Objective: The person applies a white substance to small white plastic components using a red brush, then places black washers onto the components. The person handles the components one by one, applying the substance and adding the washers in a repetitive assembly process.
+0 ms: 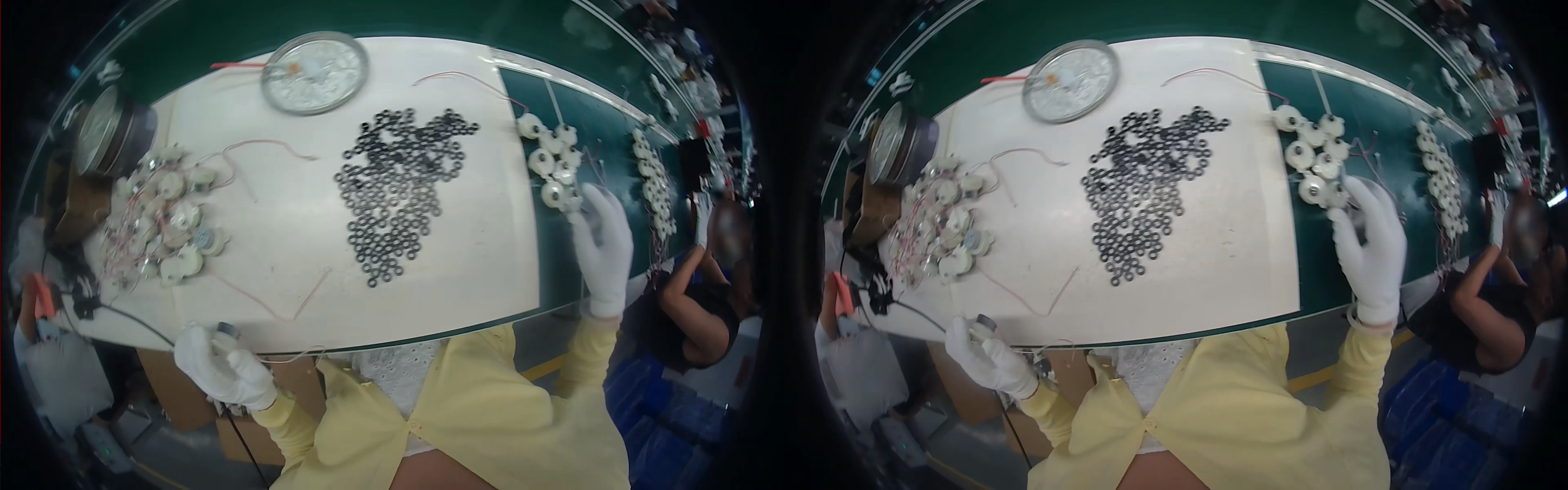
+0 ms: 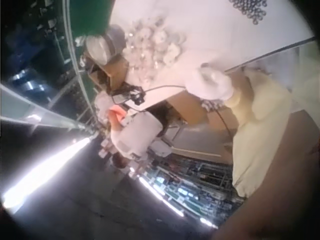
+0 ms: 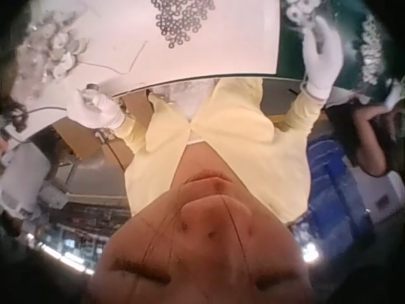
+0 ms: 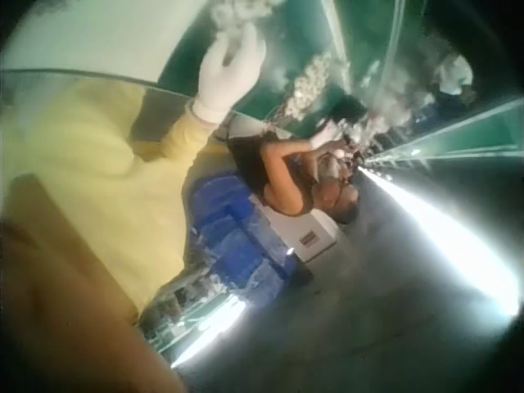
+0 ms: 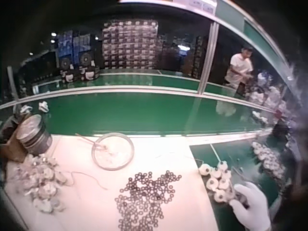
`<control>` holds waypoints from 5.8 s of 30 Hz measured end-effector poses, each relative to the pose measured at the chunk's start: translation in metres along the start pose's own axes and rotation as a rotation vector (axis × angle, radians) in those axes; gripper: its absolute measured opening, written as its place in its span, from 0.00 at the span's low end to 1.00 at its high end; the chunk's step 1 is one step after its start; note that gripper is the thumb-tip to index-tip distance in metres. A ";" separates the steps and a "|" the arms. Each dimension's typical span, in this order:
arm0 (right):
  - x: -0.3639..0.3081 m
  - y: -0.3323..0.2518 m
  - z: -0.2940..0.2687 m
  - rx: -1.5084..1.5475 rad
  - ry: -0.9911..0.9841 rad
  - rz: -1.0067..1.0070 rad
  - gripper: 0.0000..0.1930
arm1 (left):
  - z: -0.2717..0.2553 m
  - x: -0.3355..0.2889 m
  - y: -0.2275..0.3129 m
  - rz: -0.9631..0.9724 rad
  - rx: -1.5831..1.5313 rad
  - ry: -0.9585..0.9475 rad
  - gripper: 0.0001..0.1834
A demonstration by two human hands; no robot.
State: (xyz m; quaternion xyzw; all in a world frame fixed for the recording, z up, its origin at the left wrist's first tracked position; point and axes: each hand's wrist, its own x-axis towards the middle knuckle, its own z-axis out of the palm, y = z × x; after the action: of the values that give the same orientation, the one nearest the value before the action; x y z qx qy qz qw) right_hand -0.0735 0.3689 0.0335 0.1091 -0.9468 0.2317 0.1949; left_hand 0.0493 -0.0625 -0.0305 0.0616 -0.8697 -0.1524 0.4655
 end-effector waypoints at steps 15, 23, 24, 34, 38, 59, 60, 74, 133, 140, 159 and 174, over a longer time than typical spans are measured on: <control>-0.040 -0.135 0.083 2.168 -1.131 0.614 0.33 | 0.022 0.070 0.107 0.320 -0.573 -0.267 0.22; -0.028 -0.089 0.032 1.508 -0.821 0.610 0.23 | 0.039 0.073 0.008 0.145 0.301 -0.376 0.25; -0.027 -0.085 0.029 1.432 -0.752 0.606 0.20 | 0.039 0.072 0.007 0.175 0.314 -0.386 0.25; 0.006 -0.081 0.035 0.367 -0.647 -0.410 0.19 | 0.040 0.061 0.034 0.091 0.182 -0.487 0.15; 0.017 -0.090 0.038 0.186 -0.594 -0.576 0.19 | 0.029 0.045 0.051 -0.029 0.016 -0.512 0.14; 0.008 -0.086 0.048 0.715 -0.747 0.225 0.16 | 0.034 0.039 0.017 0.093 -0.213 -0.460 0.08; 0.010 -0.088 0.049 0.699 -0.756 0.211 0.16 | 0.034 0.041 0.017 0.083 -0.233 -0.456 0.08; 0.015 -0.121 0.068 0.091 -0.514 -0.397 0.18 | 0.032 0.039 0.008 0.083 -0.245 -0.601 0.15; 0.026 0.052 -0.025 -0.043 -0.297 0.130 0.27 | 0.024 0.051 0.023 0.122 -0.332 -0.804 0.09; 0.022 0.057 -0.010 0.055 -0.207 0.185 0.22 | 0.021 0.052 0.024 0.086 -0.329 -0.813 0.06; -0.001 0.002 -0.018 -0.131 0.056 -0.081 0.12 | 0.010 0.038 0.021 -0.208 -0.510 -0.526 0.20; -0.013 -0.166 0.071 0.961 -0.270 -0.490 0.13 | -0.001 0.062 0.083 0.185 -0.725 -0.584 0.25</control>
State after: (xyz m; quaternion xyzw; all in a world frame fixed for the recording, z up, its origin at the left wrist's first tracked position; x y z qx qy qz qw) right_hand -0.0353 0.1921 0.0353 0.4313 -0.6982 0.5693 0.0484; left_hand 0.0186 0.0007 0.0460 -0.2277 -0.8568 -0.4150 0.2045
